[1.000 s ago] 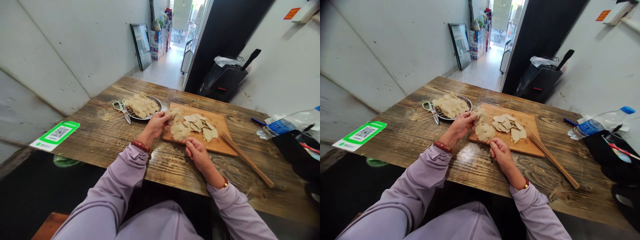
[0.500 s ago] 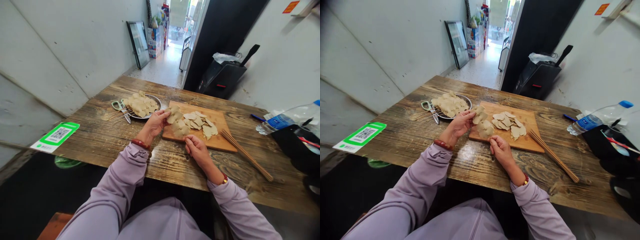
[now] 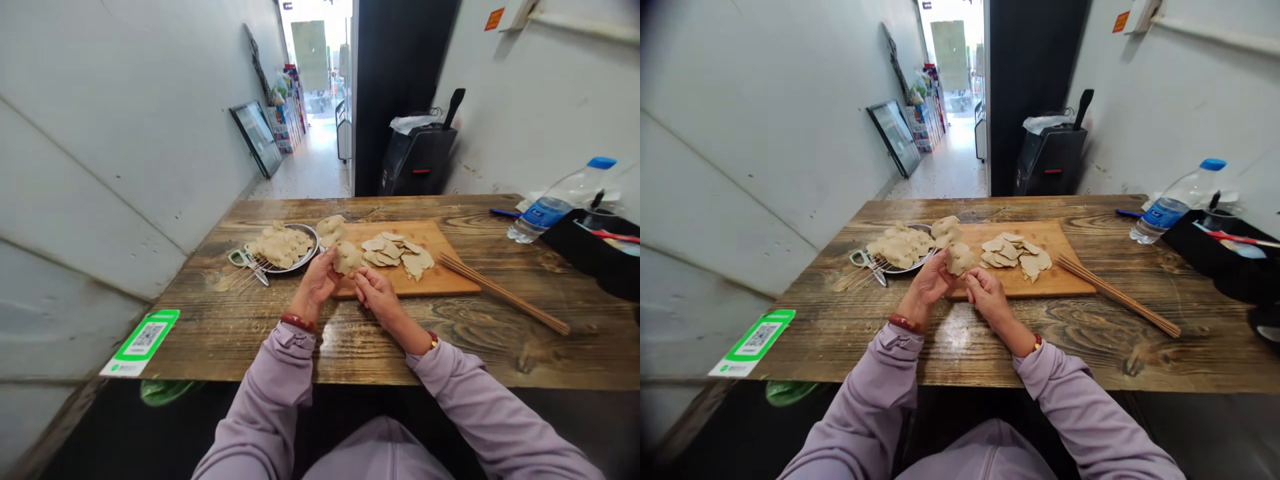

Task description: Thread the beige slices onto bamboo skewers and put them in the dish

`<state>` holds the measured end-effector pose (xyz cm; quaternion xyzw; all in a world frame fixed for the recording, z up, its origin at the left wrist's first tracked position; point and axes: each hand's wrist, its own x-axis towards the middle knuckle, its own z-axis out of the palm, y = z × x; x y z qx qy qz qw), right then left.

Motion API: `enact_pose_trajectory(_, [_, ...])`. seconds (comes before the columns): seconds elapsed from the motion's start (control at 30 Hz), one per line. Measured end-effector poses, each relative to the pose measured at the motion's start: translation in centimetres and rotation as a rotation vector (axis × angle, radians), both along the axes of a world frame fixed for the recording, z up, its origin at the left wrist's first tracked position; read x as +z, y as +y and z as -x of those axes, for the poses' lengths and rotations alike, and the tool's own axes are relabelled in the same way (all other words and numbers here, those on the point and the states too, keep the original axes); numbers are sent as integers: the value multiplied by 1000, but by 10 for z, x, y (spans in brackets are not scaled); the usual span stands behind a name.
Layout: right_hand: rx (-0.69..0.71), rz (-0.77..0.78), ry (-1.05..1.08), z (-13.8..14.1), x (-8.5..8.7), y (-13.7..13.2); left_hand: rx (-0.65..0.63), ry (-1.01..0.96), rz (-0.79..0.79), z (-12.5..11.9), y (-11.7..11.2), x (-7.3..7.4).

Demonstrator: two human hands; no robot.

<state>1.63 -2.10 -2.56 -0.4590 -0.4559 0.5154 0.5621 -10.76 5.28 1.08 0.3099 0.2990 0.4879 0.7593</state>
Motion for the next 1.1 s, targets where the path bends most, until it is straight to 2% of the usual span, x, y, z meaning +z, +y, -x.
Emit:
enact_pose_trajectory(0.2, [-14,-72,-96,8,-5,0,-50,48,-30,7,2,-3])
enact_pose_trajectory(0.37, [-73,-168,-367,-1,-11,-5,62,22,-26,7,2,4])
enact_pose_trajectory(0.47, [-75,-180,-446,-4,-13,-7,84,17,-7,5,0,7])
enact_pose_trajectory(0.6, [-29,-158,-449,-4,-16,-7,70,49,-19,3,-2,4])
enact_pose_trajectory(0.83, [-29,-128,-425,-4,-18,-9,27,56,-47,2,-3,1])
enact_pose_trajectory(1.1, [-41,-124,-414,-4,-16,-11,36,46,-41,-2,-6,2])
